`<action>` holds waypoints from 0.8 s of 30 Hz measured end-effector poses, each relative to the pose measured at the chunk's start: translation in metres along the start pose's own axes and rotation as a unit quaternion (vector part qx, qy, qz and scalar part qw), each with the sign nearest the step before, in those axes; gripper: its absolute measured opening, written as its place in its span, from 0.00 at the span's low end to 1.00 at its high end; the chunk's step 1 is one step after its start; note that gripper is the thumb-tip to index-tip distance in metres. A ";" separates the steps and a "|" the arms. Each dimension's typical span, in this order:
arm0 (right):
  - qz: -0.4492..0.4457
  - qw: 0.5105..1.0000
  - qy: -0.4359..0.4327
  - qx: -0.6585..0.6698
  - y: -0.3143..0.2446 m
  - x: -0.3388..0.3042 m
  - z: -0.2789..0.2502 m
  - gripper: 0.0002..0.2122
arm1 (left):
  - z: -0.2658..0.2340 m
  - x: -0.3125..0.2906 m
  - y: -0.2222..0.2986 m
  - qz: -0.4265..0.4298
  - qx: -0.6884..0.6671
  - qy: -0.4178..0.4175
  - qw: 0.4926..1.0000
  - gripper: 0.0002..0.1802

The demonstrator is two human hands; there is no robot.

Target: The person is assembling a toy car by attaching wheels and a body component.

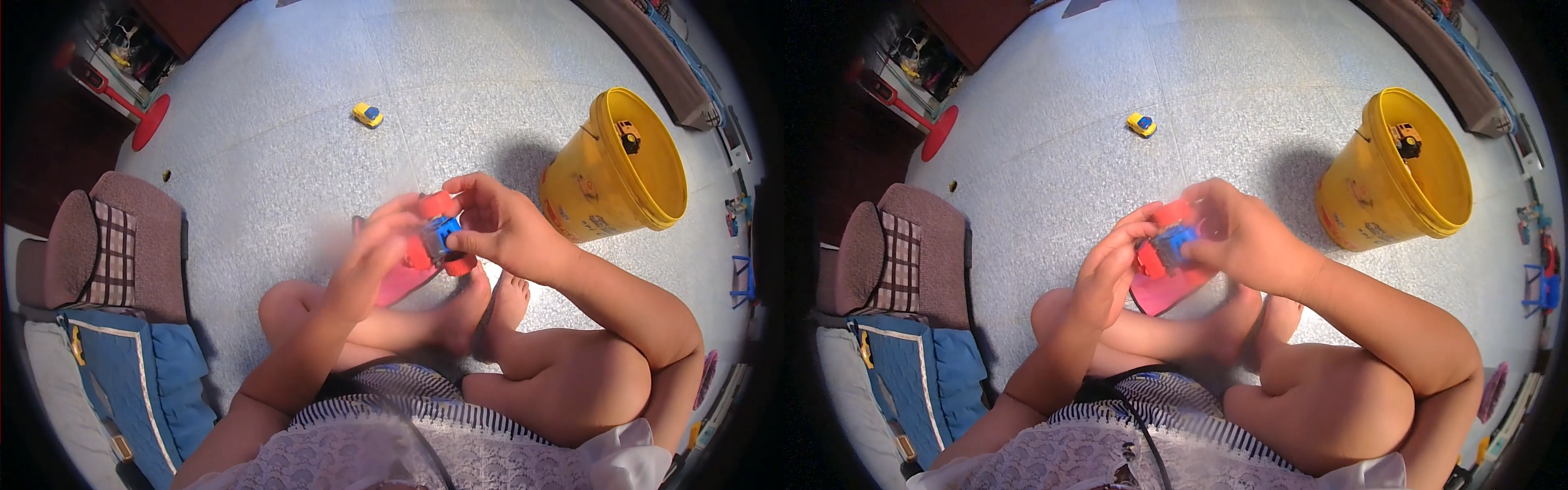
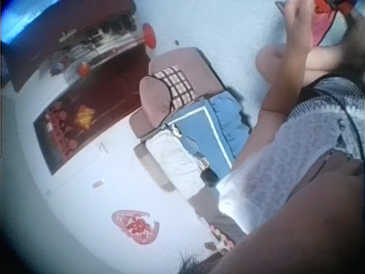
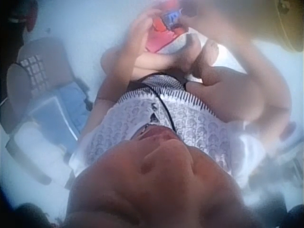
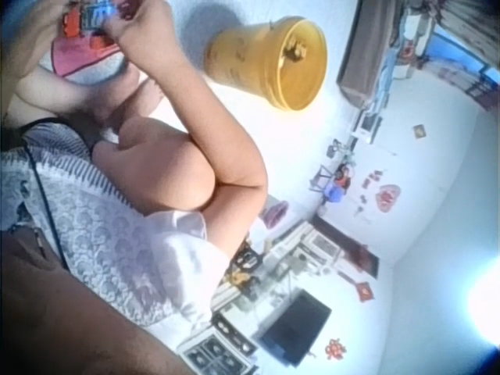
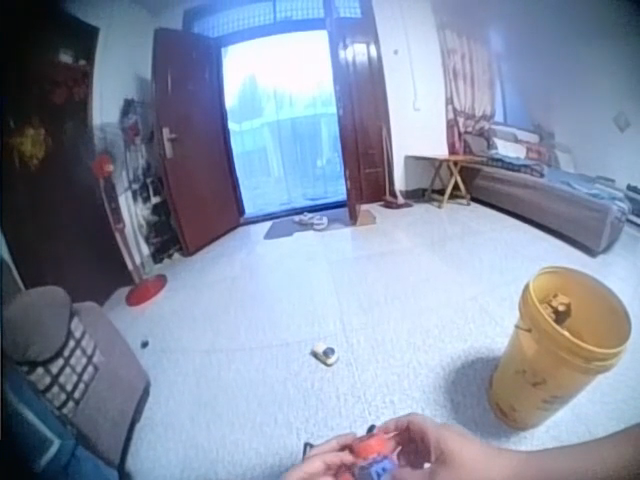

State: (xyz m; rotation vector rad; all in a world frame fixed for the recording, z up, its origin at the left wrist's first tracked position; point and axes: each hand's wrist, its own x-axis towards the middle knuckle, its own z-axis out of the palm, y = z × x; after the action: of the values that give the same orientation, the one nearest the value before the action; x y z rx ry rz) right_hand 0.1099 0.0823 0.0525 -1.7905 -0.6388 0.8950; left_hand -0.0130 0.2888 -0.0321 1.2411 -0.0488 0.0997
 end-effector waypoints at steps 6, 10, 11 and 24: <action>-0.026 0.999 0.015 0.021 -0.009 -0.003 0.002 0.23 | 0.031 0.017 0.023 -0.148 -0.040 0.075 0.985 0.26; -0.045 0.995 0.036 0.076 -0.007 -0.001 0.002 0.21 | 0.032 0.022 0.028 -0.152 -0.125 0.048 0.979 0.27; -0.034 0.995 0.032 0.086 -0.007 -0.001 0.001 0.20 | 0.037 0.023 0.035 -0.148 -0.151 0.033 0.977 0.27; -0.015 0.986 0.008 0.169 -0.004 0.000 -0.006 0.18 | 0.046 0.025 0.040 -0.197 -0.245 0.085 0.945 0.27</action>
State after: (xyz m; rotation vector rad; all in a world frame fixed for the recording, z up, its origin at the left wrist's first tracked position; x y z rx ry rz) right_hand 0.1148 0.0802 0.0580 -1.4798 -0.4695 0.9078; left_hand 0.0090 0.2598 0.0230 0.7212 0.3092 -0.1481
